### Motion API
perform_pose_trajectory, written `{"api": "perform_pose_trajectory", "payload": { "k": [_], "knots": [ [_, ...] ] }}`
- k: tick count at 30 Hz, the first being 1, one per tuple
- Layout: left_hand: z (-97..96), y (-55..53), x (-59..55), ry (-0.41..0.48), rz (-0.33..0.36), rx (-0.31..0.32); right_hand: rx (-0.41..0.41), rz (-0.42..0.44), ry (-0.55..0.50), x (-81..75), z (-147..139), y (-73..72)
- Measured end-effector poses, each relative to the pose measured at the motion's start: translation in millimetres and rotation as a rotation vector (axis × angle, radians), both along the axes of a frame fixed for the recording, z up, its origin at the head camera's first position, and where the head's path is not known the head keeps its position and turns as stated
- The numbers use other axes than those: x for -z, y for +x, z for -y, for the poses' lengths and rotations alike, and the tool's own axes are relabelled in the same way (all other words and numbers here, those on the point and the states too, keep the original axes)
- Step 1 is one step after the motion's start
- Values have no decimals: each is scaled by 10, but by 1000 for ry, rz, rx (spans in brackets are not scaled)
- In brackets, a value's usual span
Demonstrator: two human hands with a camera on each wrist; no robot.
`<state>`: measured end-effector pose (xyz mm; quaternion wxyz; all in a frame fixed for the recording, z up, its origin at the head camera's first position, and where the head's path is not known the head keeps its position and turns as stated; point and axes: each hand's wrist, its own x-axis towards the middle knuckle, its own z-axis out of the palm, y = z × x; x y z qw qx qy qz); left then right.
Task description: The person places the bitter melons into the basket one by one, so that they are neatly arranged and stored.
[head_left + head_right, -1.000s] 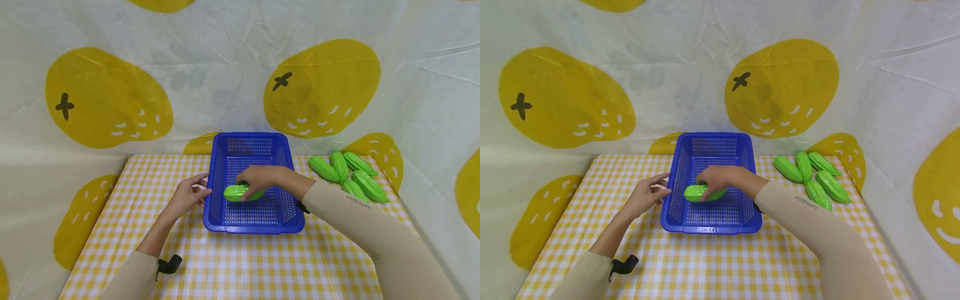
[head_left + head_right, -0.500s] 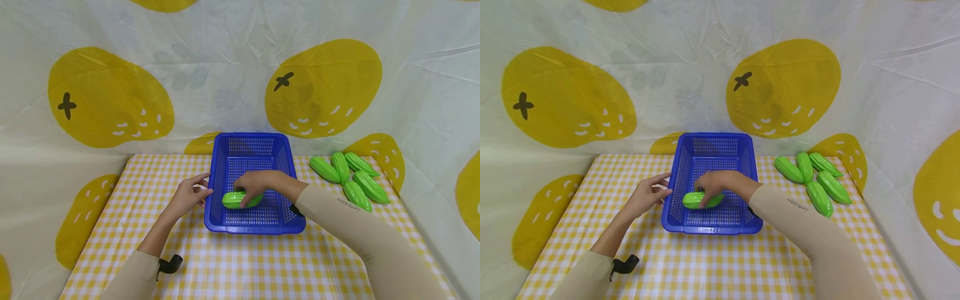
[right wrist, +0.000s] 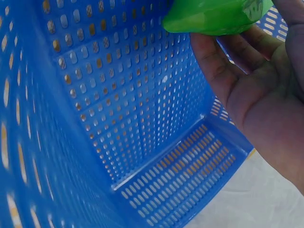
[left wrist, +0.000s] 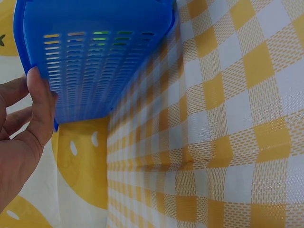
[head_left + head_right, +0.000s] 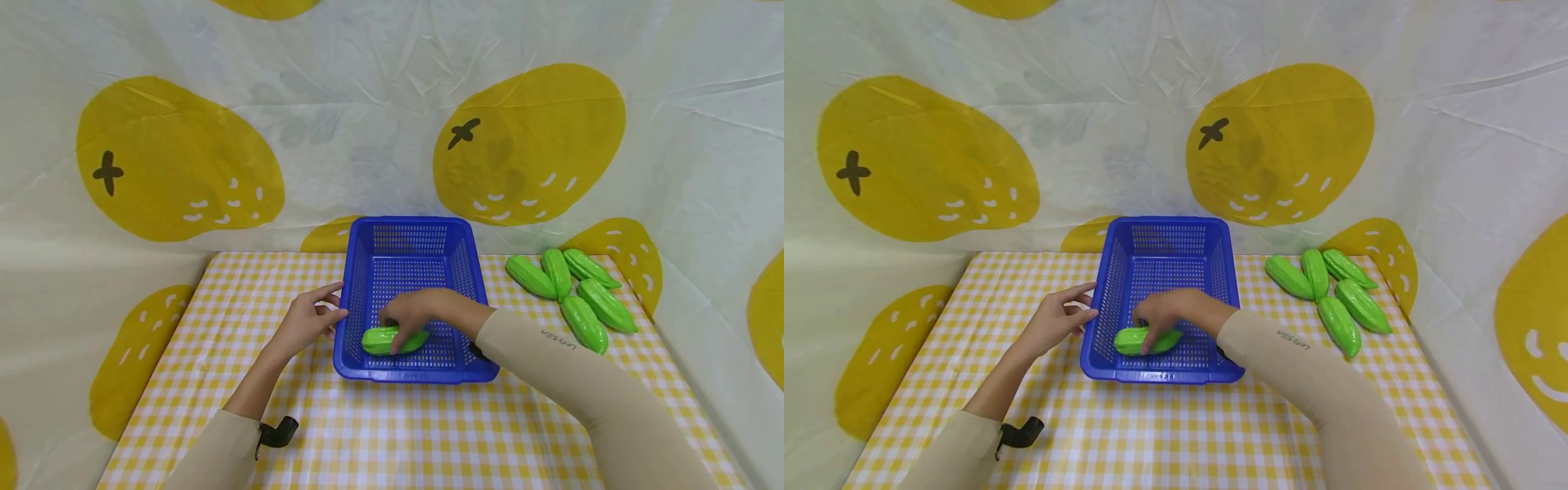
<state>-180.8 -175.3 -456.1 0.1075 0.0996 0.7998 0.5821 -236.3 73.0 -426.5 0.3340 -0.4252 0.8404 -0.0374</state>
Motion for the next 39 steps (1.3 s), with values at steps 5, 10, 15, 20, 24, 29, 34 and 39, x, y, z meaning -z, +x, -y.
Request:
{"api": "perform_pose_trajectory", "payload": {
  "k": [5,10,15,20,24,29,34,39],
  "knots": [
    [-2,1,-2,1,2,4,-2,3,7,24,21,27],
    [-6,0,-4,7,3,1,-10,8,4,72,37,52],
    [-7,-1,6,10,0,5,-33,23,14,115,47,78],
    [4,7,-1,21,8,-3,-39,18,17,103,66,107],
    [-1,10,-10,25,9,-5,-42,16,32,89,76,129],
    [-8,4,-17,27,14,-8,-72,27,43,100,92,135],
    [-8,5,-6,29,15,-6,-77,44,39,123,90,132],
    [1,6,-3,29,13,7,-53,86,21,120,74,112]
  ]
}}
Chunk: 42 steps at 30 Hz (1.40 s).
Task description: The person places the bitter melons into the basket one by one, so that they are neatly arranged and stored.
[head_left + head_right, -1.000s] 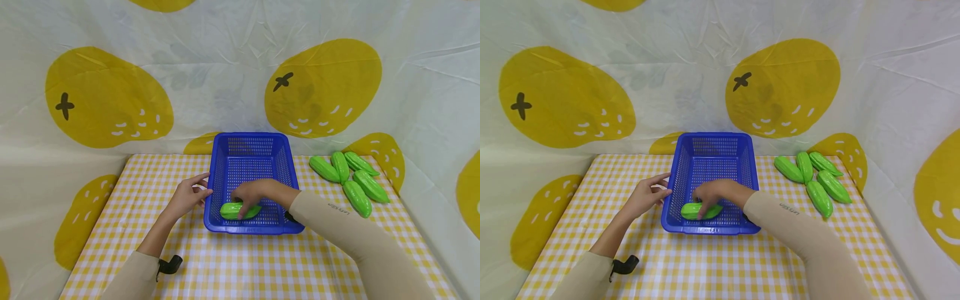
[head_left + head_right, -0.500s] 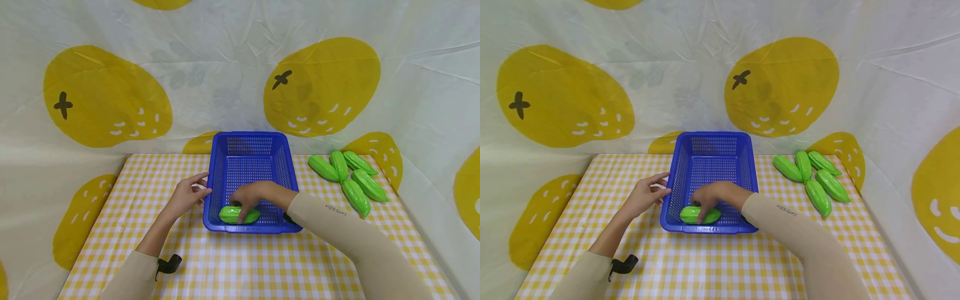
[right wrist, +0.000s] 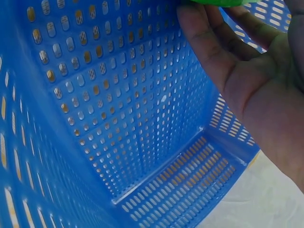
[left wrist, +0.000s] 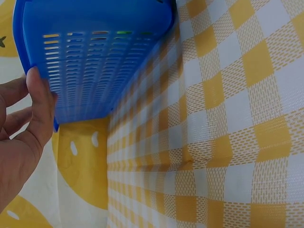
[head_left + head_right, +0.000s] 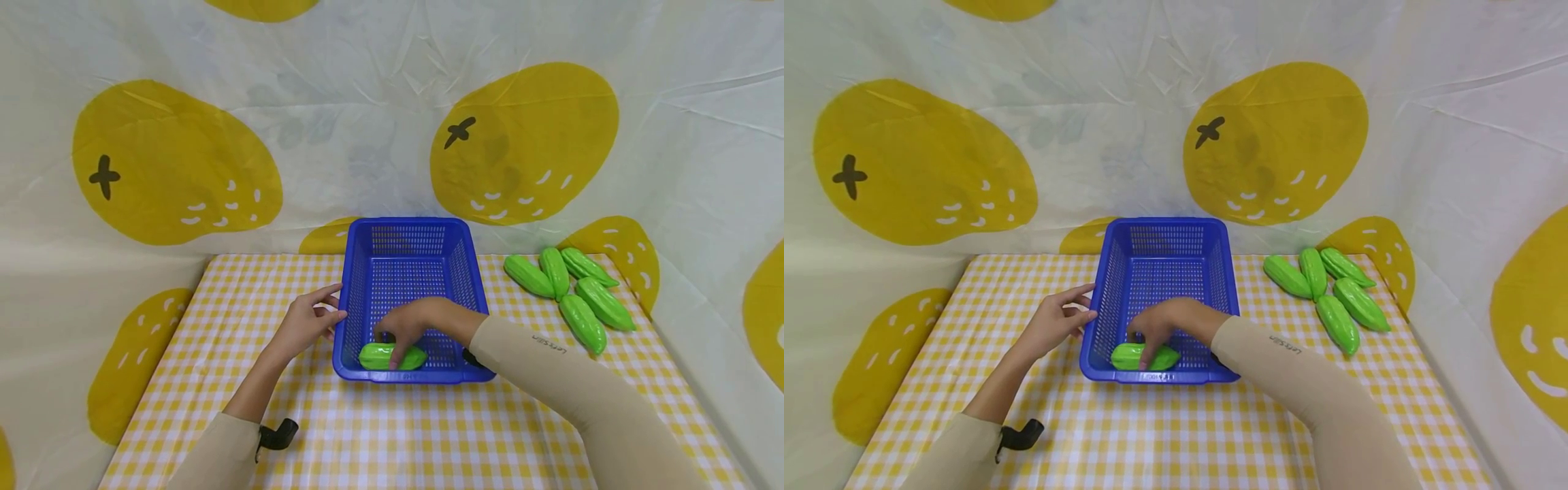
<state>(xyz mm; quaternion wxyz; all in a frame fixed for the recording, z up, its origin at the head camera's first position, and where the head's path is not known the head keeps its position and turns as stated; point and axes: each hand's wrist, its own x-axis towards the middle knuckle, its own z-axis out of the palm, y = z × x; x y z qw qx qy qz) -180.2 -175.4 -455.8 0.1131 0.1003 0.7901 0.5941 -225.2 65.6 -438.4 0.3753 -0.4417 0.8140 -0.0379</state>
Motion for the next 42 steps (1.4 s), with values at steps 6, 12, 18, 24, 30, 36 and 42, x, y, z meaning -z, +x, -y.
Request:
{"api": "perform_pose_trajectory", "payload": {
  "k": [6,12,18,24,30,36,42],
  "knots": [
    [5,5,1,-1,0,7,40,61,-26,-14,-29,-28],
    [-1,2,-3,-5,-5,7,25,56,-25,-6,-34,-30],
    [-9,20,-24,-1,-15,6,24,53,-23,4,-33,-23],
    [-13,26,-23,-4,-17,6,32,71,-14,-29,-47,-22],
    [-14,17,-22,-6,-5,0,69,76,-11,-170,-88,-58],
    [-16,5,-13,-3,5,-6,97,54,-51,-328,-195,-103],
    [-15,6,-21,-8,8,-9,143,14,-125,-528,-351,-134]
  ]
}}
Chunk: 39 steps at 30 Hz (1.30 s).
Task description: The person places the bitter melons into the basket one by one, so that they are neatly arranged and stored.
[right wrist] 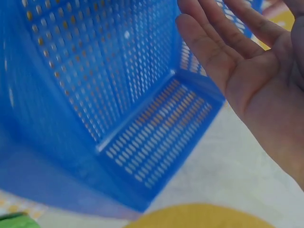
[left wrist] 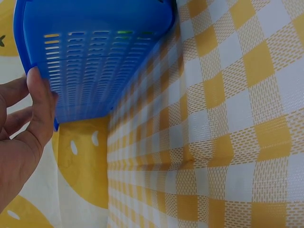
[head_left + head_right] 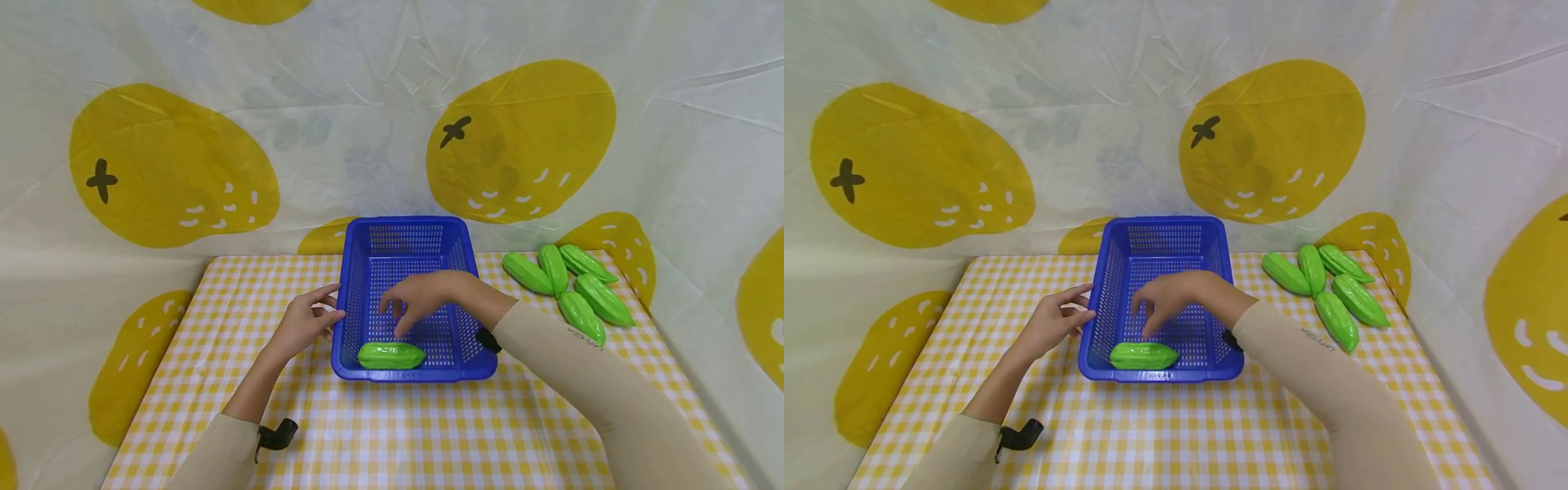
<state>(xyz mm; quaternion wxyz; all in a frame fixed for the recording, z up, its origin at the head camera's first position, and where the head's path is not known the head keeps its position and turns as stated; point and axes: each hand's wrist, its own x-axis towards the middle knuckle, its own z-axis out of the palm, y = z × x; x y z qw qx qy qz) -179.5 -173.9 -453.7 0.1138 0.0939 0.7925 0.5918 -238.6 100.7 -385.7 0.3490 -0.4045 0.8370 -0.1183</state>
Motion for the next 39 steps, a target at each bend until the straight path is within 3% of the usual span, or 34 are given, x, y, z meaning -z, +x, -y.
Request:
{"api": "perform_pose_trajectory", "payload": {
  "k": [10,17,23,32,39],
  "knots": [
    [6,-4,-24,-8,-4,-1,89,-56,-133,-325,-394,-41],
    [6,-11,-35,-4,2,4,201,-63,-237,-430,-742,-14],
    [8,10,-33,-7,1,5,352,-55,-329,-364,-1050,51],
    [7,6,-30,-14,4,4,548,-138,-485,-156,-1544,203],
    [0,1,-46,-20,1,10,685,-224,-490,-29,-1916,358]
  ]
}}
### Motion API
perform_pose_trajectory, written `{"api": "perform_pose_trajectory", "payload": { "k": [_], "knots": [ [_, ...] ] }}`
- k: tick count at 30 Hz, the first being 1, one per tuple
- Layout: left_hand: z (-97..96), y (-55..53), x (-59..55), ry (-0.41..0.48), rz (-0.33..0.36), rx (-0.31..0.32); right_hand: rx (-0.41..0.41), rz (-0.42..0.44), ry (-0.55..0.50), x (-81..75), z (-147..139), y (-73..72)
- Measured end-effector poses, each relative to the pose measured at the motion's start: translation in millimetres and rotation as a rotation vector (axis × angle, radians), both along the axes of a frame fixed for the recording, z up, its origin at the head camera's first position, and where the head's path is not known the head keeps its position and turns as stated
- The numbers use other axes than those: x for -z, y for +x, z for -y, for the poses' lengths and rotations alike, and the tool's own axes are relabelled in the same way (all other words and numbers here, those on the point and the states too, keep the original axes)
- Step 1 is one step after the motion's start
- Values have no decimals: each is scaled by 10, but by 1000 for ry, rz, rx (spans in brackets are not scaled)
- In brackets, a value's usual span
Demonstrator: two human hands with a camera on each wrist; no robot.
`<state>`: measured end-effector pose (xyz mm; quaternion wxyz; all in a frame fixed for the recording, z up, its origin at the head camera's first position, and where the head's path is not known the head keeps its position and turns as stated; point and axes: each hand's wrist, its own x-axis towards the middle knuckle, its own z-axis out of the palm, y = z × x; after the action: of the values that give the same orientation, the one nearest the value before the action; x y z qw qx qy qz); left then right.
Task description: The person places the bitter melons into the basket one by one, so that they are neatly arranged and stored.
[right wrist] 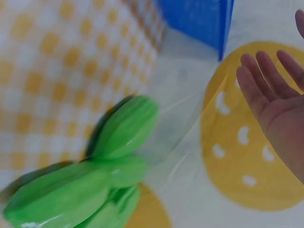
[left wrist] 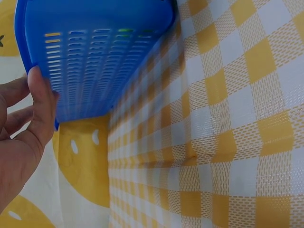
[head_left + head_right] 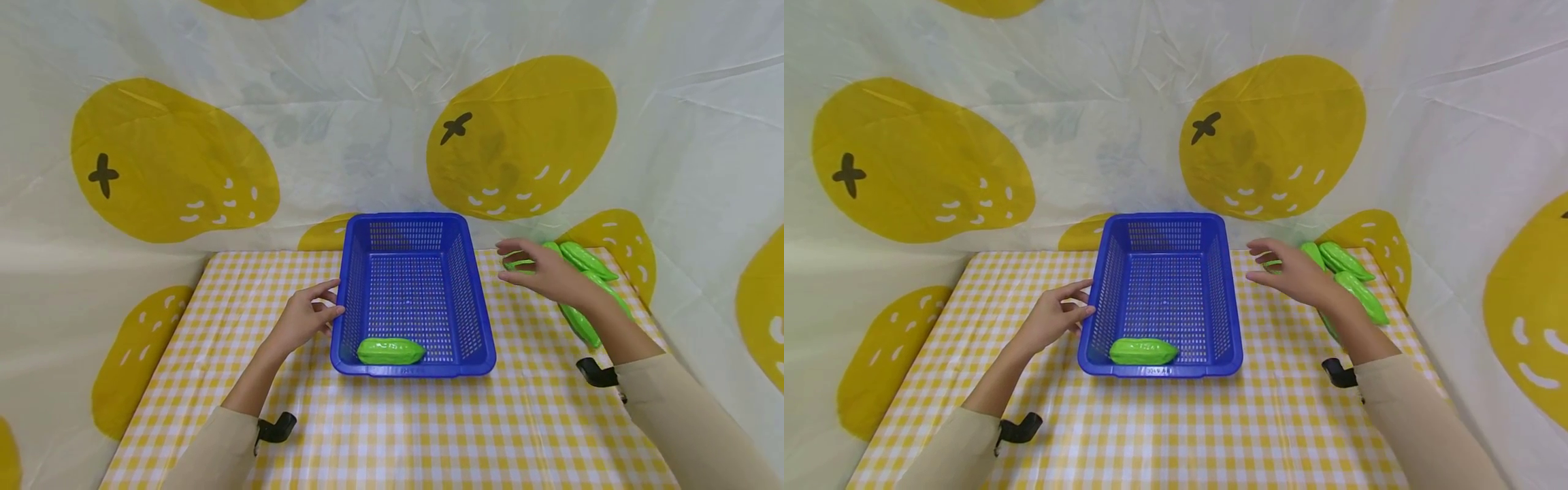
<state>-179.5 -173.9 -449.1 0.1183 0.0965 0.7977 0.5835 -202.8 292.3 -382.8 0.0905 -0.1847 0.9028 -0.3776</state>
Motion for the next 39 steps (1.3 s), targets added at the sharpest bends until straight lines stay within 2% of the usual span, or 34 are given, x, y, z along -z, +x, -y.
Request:
{"api": "perform_pose_trajectory", "payload": {
  "k": [9,17,31,39],
  "knots": [
    [13,-14,21,-7,0,-2,146,-24,67,251,-454,134],
    [16,-34,12,0,-3,3,209,16,159,452,-733,220],
    [18,-24,7,-4,3,5,343,30,329,663,-1063,380],
    [2,-14,-18,3,9,8,356,77,394,722,-1167,416]
  ]
}}
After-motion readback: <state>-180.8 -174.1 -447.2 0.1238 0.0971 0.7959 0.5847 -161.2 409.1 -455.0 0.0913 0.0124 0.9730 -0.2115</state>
